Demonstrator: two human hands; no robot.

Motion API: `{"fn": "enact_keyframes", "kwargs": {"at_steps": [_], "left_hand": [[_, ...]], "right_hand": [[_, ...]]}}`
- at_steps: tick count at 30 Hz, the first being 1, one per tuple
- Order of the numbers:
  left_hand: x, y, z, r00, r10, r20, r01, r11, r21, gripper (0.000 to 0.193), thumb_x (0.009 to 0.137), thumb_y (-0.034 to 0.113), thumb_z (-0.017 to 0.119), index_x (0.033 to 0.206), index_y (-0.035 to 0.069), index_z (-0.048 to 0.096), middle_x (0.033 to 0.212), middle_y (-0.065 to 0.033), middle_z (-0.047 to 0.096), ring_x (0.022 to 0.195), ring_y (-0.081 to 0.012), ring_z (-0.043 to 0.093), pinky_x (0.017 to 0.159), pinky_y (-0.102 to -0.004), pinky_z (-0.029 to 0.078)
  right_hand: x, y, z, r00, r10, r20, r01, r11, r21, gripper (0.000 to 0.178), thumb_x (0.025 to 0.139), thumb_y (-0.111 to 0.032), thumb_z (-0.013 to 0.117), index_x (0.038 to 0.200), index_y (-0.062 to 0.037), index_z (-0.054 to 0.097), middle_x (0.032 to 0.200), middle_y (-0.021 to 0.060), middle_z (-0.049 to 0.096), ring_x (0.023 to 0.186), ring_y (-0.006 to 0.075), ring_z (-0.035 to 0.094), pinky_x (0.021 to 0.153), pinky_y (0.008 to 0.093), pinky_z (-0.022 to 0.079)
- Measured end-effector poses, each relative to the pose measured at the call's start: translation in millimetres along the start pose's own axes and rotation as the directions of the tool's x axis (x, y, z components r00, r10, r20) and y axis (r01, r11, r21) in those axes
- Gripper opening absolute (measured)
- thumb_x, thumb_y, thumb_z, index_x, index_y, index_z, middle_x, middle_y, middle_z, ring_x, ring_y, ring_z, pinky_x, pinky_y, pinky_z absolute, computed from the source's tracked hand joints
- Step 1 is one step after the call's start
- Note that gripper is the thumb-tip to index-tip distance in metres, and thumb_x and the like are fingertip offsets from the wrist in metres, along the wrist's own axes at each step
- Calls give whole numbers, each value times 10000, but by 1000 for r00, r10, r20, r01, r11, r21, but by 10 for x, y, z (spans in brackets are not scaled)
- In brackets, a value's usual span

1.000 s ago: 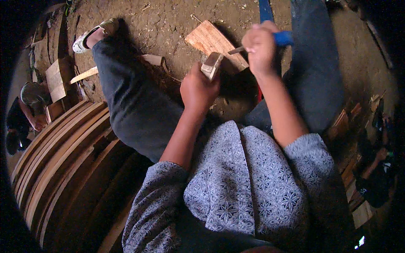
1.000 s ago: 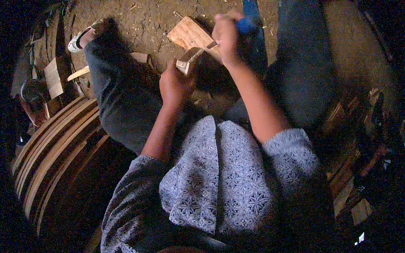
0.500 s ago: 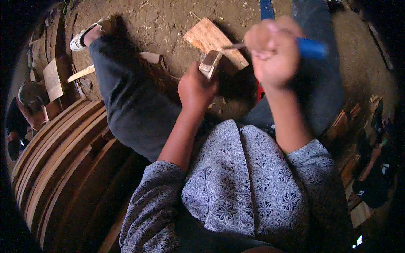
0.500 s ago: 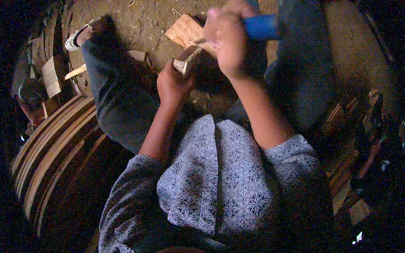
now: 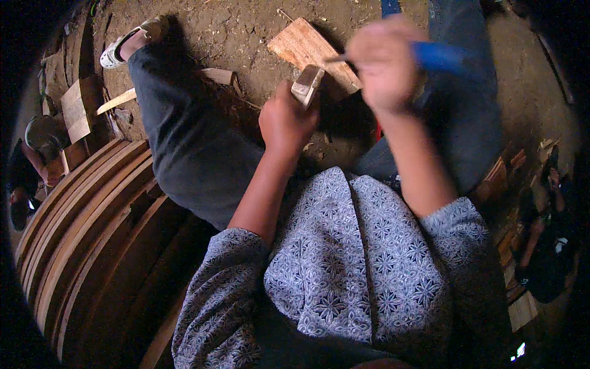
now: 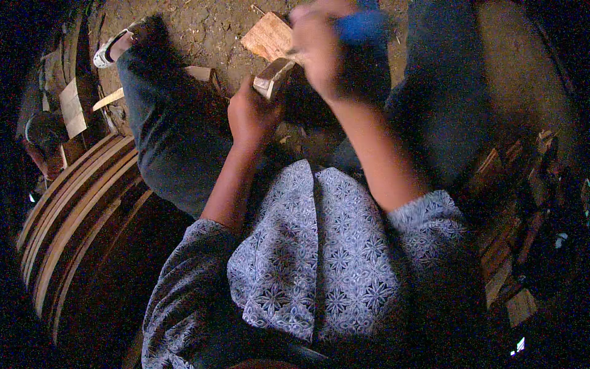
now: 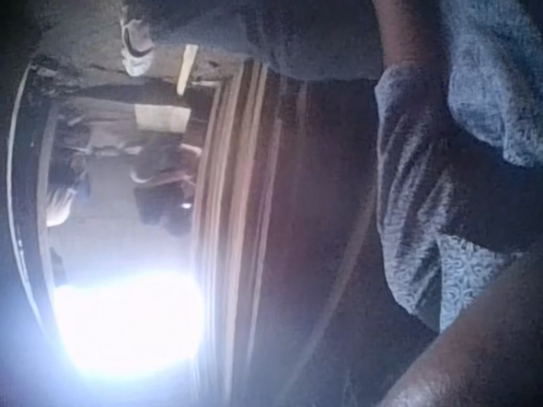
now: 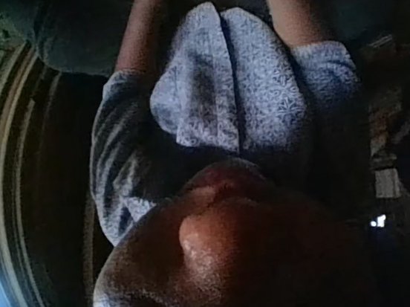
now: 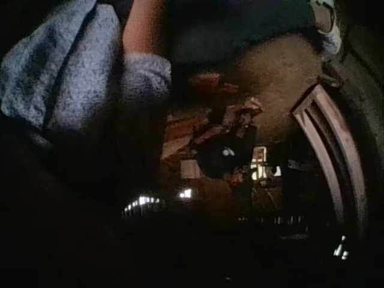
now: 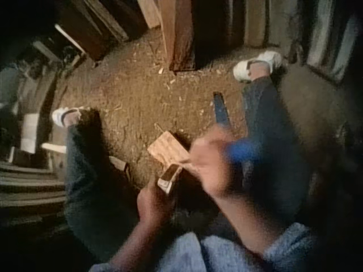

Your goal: The person sits on the ground and uses a chisel to carve a small wooden block, repeatedly removing shavings and shaping the interior. The person rotates the block to access different sides and continues carving throughout the clip.

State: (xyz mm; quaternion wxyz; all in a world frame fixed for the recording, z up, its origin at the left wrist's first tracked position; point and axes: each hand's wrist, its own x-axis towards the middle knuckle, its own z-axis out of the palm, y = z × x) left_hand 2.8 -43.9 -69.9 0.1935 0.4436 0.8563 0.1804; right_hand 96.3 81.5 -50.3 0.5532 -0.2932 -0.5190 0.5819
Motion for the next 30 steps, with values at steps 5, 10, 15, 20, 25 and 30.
{"fn": "enact_keyframes", "kwargs": {"at_steps": [5,10,15,20,25,30], "left_hand": [[52,105,-42,999,-32,19,31,999,17,377,722,331,730,918,62,554,737,-222,645,721,-431,627,641,-515,500],[-28,5,-34,999,-32,-9,32,999,0,361,720,331,733,883,57,562,731,-220,643,719,-425,629,638,-512,500],[38,87,-61,1000,-17,15,17,1000,9,353,727,323,738,880,58,562,727,-217,644,715,-425,630,634,-507,502],[31,-14,2,999,-8,-35,8,1000,-7,357,734,326,731,900,60,559,725,-214,644,715,-422,631,639,-504,503],[12,57,-29,1000,19,1,-19,1000,-9,373,742,342,727,909,57,555,730,-214,644,714,-425,629,637,-507,500],[54,47,-43,1000,-20,3,20,1000,6,383,734,345,726,916,55,553,736,-214,645,715,-424,628,634,-508,498]], "right_hand": [[90,140,-68,975,221,-23,-219,973,69,326,836,-103,518,580,-127,317,490,-8,321,418,87,297,429,270,251],[168,-592,16,988,99,122,-136,926,351,272,840,-109,544,641,-125,357,506,-37,340,424,84,302,433,273,257],[8,266,-68,981,194,10,-192,975,-109,299,840,-126,554,616,-121,356,512,-30,346,434,85,325,436,269,268],[103,-144,-73,969,245,-20,-237,953,187,299,831,-130,546,605,-115,350,492,-11,348,424,89,317,451,276,274],[-41,52,-67,999,-52,16,54,973,-226,290,843,-208,590,615,-74,472,528,35,468,493,125,451,479,290,354],[35,242,-105,970,244,21,-240,963,-127,276,847,-108,519,613,-109,371,513,-20,366,467,80,330,470,262,270]]}}
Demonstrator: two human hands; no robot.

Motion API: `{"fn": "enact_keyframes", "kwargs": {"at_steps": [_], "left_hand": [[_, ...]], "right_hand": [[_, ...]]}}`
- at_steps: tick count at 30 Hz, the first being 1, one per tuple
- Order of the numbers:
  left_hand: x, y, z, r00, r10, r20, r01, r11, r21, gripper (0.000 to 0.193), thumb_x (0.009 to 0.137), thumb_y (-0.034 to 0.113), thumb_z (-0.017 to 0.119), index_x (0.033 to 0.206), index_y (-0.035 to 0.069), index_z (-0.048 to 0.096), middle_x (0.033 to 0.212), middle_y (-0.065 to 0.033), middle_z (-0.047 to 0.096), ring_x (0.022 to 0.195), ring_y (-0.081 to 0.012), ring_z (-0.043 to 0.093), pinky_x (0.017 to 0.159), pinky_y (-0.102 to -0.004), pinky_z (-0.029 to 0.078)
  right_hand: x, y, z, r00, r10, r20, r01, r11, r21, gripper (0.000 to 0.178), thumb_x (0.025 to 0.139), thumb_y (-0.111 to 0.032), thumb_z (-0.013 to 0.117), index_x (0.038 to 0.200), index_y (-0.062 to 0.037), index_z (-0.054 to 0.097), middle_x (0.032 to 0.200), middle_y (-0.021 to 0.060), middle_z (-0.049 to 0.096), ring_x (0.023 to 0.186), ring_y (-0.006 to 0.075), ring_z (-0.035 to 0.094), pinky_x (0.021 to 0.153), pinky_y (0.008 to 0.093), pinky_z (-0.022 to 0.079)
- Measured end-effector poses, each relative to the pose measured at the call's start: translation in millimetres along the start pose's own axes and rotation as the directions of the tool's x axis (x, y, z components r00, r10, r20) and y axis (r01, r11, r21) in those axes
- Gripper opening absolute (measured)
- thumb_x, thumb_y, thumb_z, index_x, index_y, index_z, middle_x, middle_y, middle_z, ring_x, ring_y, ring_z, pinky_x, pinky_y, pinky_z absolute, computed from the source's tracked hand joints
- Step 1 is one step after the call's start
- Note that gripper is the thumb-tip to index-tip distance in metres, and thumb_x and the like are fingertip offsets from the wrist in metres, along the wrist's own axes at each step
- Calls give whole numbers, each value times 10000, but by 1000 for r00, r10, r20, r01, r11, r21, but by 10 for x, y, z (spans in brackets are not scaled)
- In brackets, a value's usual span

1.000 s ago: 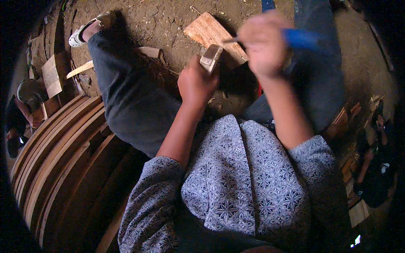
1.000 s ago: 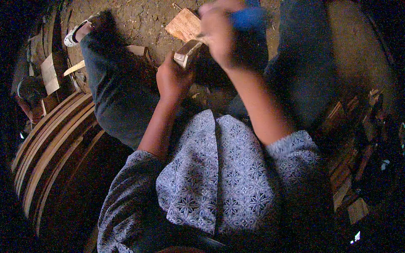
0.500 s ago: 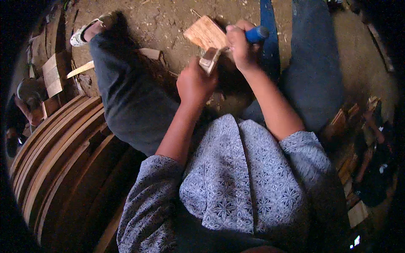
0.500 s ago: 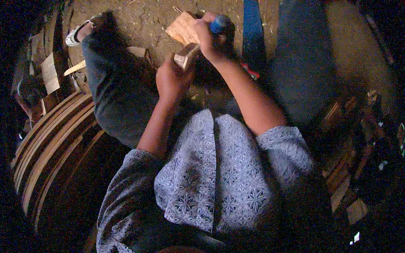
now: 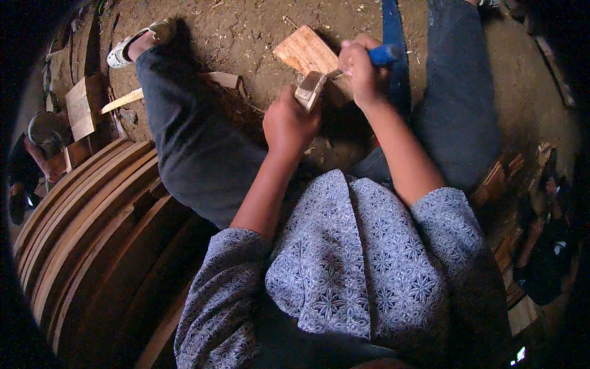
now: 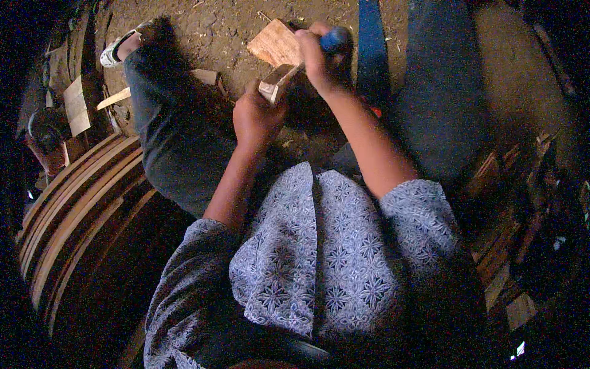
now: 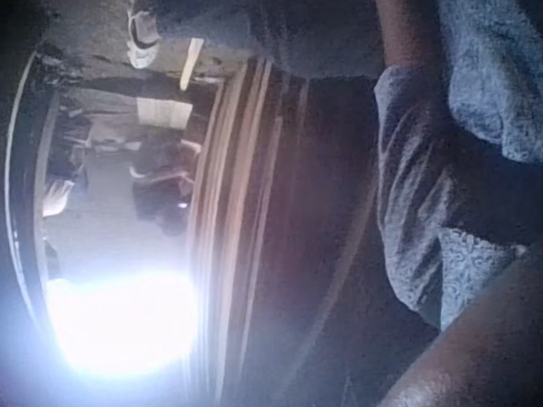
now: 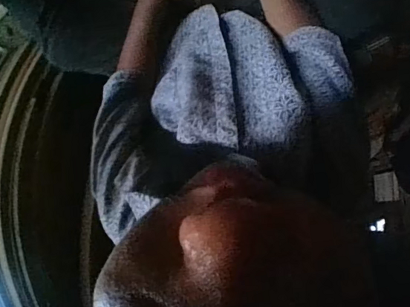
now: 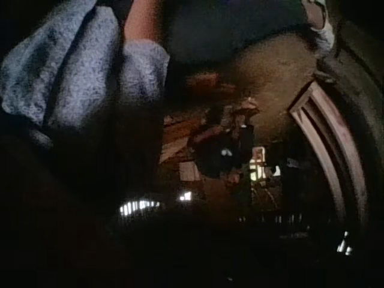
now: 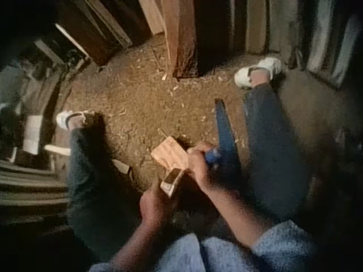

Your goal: The person sits on the ground and uses a chisel to carve a small wooden block, repeatedly removing shavings and shaping the interior. The person rotates the block to access different sides and continues carving throughout the clip.

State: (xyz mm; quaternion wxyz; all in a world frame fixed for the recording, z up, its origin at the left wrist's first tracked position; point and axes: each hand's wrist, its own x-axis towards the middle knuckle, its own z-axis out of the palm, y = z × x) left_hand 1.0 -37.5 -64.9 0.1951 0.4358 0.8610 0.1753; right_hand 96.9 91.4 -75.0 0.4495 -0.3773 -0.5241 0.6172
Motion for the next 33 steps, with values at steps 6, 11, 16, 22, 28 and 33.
{"fn": "enact_keyframes", "kwargs": {"at_steps": [6,11,16,22,28,33], "left_hand": [[-30,-79,37,999,35,-13,-36,999,-30,389,735,350,725,918,53,552,734,-218,644,719,-422,631,632,-511,500],[-50,93,-76,998,-35,55,33,999,34,380,733,336,725,924,58,552,731,-215,642,724,-418,633,635,-505,504],[-20,-15,-8,1000,20,3,-20,1000,4,365,712,295,732,940,66,561,753,-202,648,734,-407,635,641,-500,505],[-23,22,-37,997,16,77,-15,1000,-15,354,698,266,737,919,68,543,773,-192,651,728,-406,632,639,-500,502],[-56,-6,-48,999,37,25,-38,999,36,334,708,265,726,901,74,531,774,-189,648,722,-406,631,624,-506,495],[-78,-88,13,998,55,-24,-55,998,6,329,713,264,719,912,78,534,788,-191,649,720,-405,632,623,-511,493]], "right_hand": [[-64,-985,-26,983,-141,116,99,946,309,292,842,-103,486,598,-120,326,507,-29,319,434,104,293,475,294,277],[0,87,56,992,-99,74,109,985,-131,288,810,-193,604,594,-96,440,507,5,432,463,90,412,457,273,325],[26,-306,40,1000,31,0,-30,972,233,244,826,-141,545,644,-118,385,519,-28,314,443,106,297,487,295,277],[-53,-187,-18,984,-136,118,145,987,-66,264,842,-157,537,630,-107,388,529,-27,349,482,93,311,488,291,270],[-20,11,23,990,90,112,-100,991,92,318,865,-128,525,600,-119,351,515,-22,336,458,86,298,478,279,261],[-5,-626,-76,978,-123,169,36,895,445,286,849,-99,491,615,-122,328,495,-9,295,425,99,262,469,292,257]]}}
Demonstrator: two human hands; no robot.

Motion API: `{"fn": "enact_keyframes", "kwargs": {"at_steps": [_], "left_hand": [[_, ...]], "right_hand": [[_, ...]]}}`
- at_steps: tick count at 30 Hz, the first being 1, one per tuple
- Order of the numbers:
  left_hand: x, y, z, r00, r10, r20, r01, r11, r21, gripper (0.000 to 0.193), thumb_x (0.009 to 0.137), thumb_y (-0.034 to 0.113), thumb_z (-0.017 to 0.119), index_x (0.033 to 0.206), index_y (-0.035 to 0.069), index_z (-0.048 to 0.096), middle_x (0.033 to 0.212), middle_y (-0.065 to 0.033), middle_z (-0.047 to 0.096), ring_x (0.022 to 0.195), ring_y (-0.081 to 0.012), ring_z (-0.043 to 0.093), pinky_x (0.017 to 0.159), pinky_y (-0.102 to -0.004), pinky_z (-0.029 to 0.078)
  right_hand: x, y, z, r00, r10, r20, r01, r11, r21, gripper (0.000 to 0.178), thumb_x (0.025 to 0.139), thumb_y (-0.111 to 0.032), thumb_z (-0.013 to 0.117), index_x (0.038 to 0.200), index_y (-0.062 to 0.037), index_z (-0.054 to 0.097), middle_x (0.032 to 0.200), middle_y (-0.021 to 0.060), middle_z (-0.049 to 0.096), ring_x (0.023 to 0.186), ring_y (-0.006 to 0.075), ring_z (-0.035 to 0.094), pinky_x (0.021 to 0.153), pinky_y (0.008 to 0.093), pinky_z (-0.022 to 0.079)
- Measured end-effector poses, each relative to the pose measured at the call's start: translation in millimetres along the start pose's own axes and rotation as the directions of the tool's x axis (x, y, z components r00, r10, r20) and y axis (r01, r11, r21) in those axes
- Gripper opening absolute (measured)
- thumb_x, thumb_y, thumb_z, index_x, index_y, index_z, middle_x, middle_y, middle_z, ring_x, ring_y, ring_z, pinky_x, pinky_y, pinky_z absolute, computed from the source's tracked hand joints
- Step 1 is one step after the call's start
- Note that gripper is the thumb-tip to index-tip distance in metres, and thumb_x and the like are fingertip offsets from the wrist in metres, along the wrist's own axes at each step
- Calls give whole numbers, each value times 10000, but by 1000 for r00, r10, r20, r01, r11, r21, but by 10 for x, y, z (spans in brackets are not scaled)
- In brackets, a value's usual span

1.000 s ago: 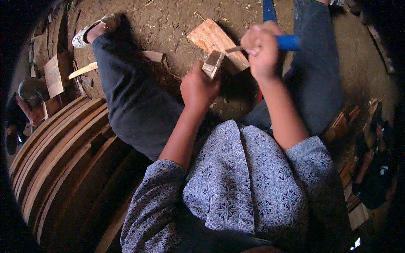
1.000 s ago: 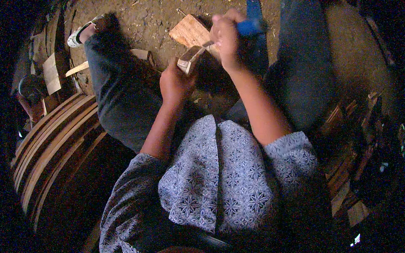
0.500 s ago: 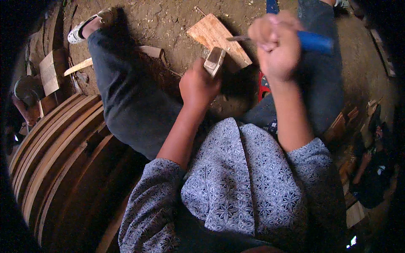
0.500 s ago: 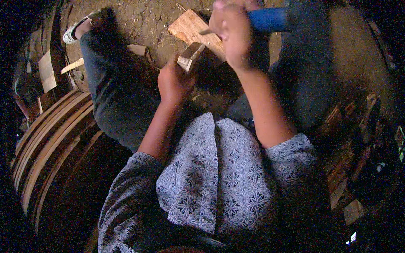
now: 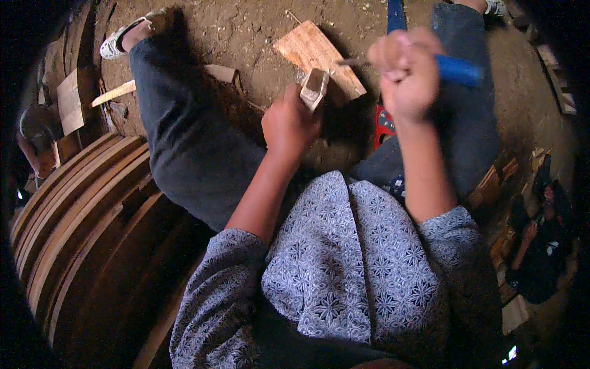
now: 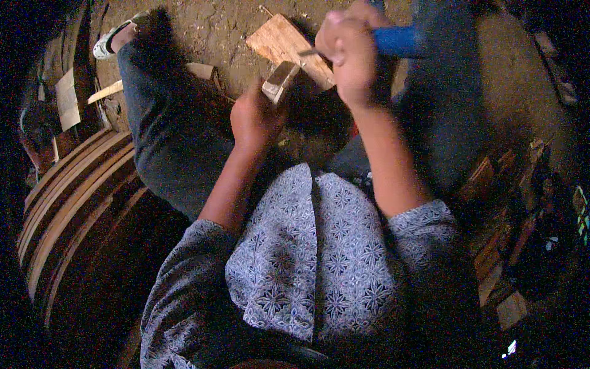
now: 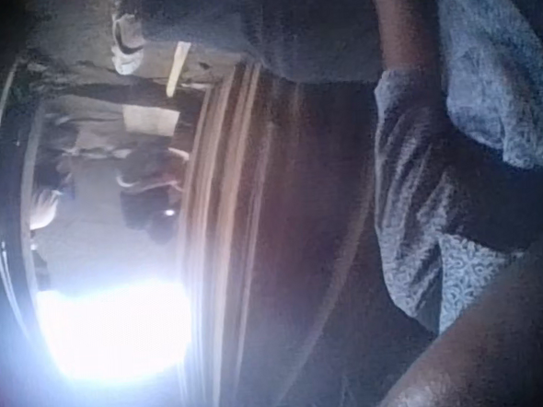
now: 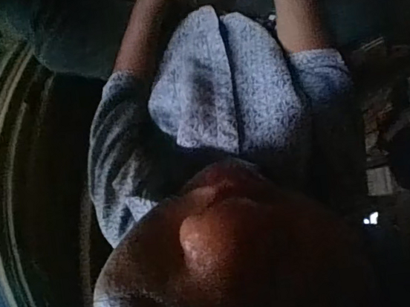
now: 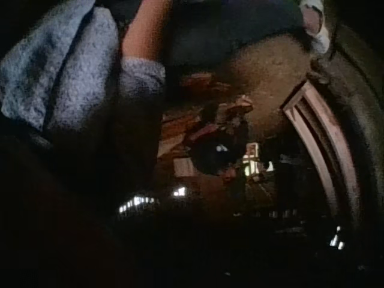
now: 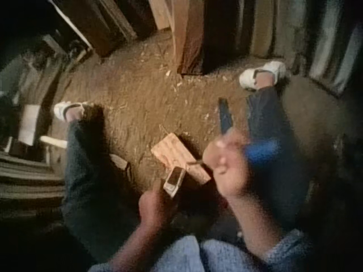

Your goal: The person sits on the ground and uses a chisel to carve a small wooden block, repeatedly removing shavings and shaping the interior. The person rotates the block to access different sides and continues carving throughout the clip.

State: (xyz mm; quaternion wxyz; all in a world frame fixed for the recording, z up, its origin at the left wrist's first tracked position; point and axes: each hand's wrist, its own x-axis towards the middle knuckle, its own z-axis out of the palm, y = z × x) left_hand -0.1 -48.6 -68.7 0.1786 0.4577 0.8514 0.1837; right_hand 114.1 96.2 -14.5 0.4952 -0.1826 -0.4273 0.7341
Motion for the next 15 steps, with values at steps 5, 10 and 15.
{"fn": "enact_keyframes", "kwargs": {"at_steps": [5,10,15], "left_hand": [[62,124,-88,993,-48,108,49,999,-1,393,682,268,762,960,69,569,799,-199,659,748,-411,635,643,-491,505],[69,47,-56,995,-64,77,64,998,-6,405,675,277,771,966,74,577,794,-199,661,759,-406,639,651,-487,508],[39,28,-30,1000,7,-19,-7,999,-44,326,730,301,728,907,77,570,760,-195,651,732,-406,634,639,-501,499]], "right_hand": [[-212,655,-275,999,23,36,5,765,-644,194,843,-180,574,685,-94,502,588,-30,471,569,78,441,525,256,330],[-127,641,-305,967,166,-192,-226,907,-356,277,835,-123,558,621,-103,384,552,-27,372,502,85,340,487,279,277],[19,-115,115,1000,-17,-8,16,996,-84,275,854,-97,485,614,-111,350,485,-11,298,449,104,288,485,284,265]]}}
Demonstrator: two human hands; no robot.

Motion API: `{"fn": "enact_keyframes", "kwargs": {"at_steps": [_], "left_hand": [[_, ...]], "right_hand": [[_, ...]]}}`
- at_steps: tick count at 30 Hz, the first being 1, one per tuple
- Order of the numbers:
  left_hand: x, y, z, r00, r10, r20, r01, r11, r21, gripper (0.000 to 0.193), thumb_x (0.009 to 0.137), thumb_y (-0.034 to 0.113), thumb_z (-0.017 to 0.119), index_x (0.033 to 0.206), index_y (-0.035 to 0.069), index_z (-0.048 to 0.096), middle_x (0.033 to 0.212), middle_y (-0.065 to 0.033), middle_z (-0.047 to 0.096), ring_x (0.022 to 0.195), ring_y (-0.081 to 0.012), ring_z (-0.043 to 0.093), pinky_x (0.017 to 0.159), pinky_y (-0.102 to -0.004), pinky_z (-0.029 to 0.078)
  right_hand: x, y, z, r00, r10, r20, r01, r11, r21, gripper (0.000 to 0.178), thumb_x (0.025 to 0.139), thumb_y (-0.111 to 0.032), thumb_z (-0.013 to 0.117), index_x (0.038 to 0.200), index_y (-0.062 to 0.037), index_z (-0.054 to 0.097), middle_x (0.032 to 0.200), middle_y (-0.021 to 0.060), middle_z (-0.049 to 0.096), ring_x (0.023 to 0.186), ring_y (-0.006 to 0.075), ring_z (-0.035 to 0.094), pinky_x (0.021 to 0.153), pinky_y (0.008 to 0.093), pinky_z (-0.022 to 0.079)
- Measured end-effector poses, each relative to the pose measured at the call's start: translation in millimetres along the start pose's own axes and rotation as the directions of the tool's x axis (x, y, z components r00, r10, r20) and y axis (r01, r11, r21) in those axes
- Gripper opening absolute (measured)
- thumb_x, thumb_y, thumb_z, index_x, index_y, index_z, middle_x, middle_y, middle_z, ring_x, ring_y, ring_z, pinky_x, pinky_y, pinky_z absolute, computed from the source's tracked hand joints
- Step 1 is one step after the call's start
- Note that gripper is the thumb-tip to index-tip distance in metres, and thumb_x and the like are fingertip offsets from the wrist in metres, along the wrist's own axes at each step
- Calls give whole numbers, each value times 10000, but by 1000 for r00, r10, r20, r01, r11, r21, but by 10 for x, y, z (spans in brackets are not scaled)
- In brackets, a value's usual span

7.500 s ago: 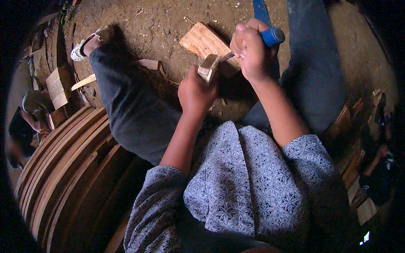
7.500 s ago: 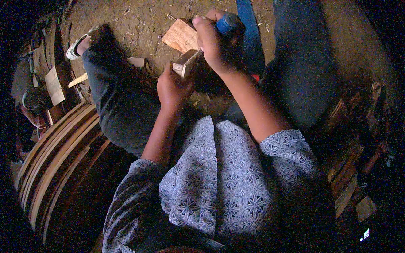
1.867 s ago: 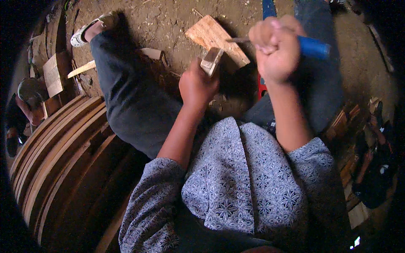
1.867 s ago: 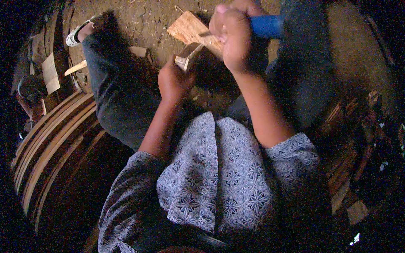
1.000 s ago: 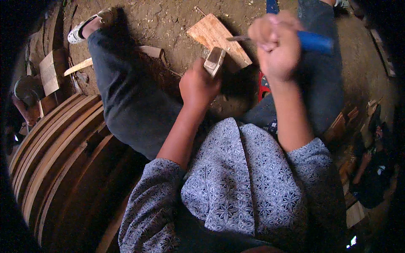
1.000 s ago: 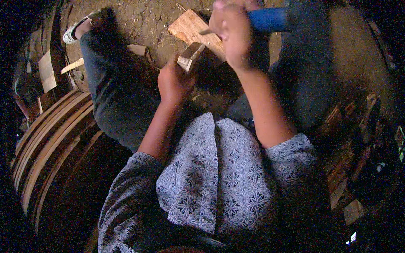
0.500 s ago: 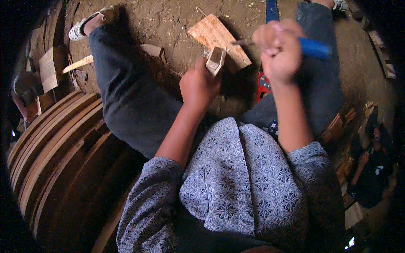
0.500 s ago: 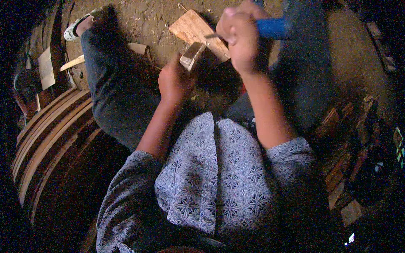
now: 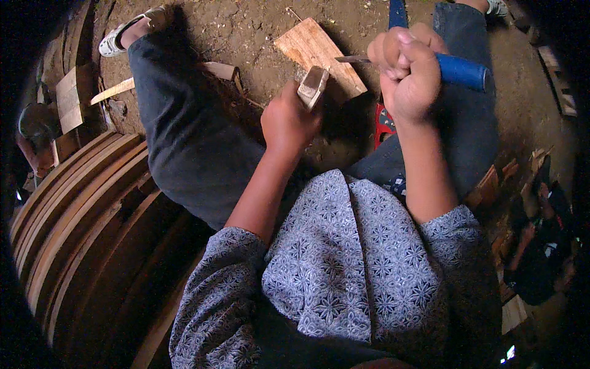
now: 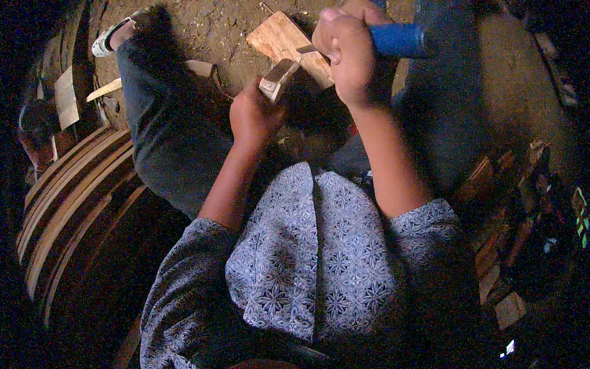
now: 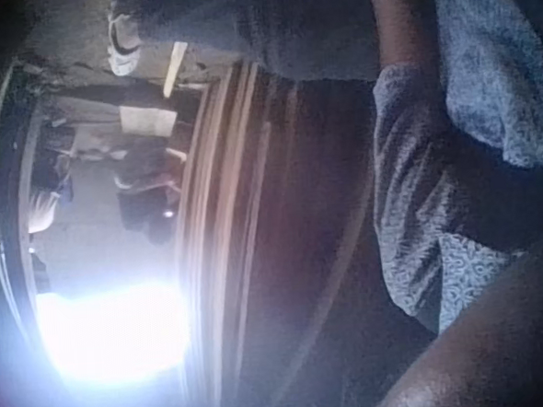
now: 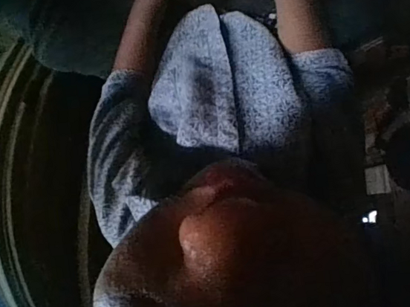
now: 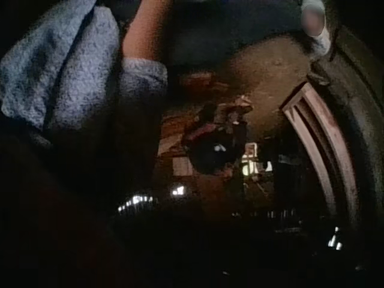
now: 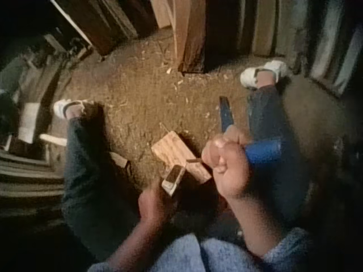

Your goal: The person sits on the ground and uses a chisel to carve a small wooden block, repeatedly removing shavings and shaping the interior. The person rotates the block to access different sides and continues carving throughout the clip.

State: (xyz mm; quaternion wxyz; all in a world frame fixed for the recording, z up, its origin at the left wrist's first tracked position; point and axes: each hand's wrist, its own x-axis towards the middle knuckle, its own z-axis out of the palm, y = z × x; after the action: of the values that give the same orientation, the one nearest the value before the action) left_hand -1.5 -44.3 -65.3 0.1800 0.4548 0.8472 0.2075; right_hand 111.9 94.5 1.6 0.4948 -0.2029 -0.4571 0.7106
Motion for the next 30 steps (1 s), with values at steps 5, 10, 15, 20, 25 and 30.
{"fn": "enact_keyframes", "kwargs": {"at_steps": [5,10,15,20,25,30], "left_hand": [[-10,39,-18,994,-84,64,85,996,-8,336,726,303,735,903,69,570,772,-203,650,746,-412,631,642,-497,499],[22,21,16,995,-81,51,83,996,-23,360,718,311,741,917,68,567,778,-209,650,745,-411,631,645,-493,502],[-14,-21,27,998,-41,37,43,998,-45,365,709,314,745,913,68,570,774,-209,650,743,-412,632,645,-495,503],[30,13,-15,993,-85,76,84,996,15,355,704,291,744,926,75,570,767,-206,651,746,-410,633,645,-496,503],[-52,-92,71,998,-64,28,65,998,-16,363,695,290,744,935,81,569,750,-203,650,730,-409,633,634,-495,501],[-23,-4,-26,998,-37,50,39,998,-47,344,701,296,747,908,80,577,737,-205,643,721,-411,629,627,-490,499]], "right_hand": [[-104,656,-205,981,171,-86,-182,974,-137,267,852,-135,533,627,-102,394,524,-7,358,482,106,347,492,287,296],[-77,371,-142,997,61,-40,-70,951,-302,255,850,-120,513,637,-106,374,515,-8,336,468,103,302,485,292,266],[-140,420,-88,999,-26,34,37,911,-411,206,852,-123,516,668,-93,427,538,-19,365,476,97,328,495,280,288],[-75,798,-273,984,147,-98,-176,883,-435,282,817,-254,614,627,-68,522,580,-9,513,528,143,474,516,304,382],[29,132,-46,999,52,-15,-51,998,37,292,851,-102,500,609,-119,338,511,-21,309,436,92,245,489,282,258],[-130,765,-245,999,-50,16,52,878,-476,323,855,-138,536,591,-103,353,504,-12,345,448,82,285,491,281,280]]}}
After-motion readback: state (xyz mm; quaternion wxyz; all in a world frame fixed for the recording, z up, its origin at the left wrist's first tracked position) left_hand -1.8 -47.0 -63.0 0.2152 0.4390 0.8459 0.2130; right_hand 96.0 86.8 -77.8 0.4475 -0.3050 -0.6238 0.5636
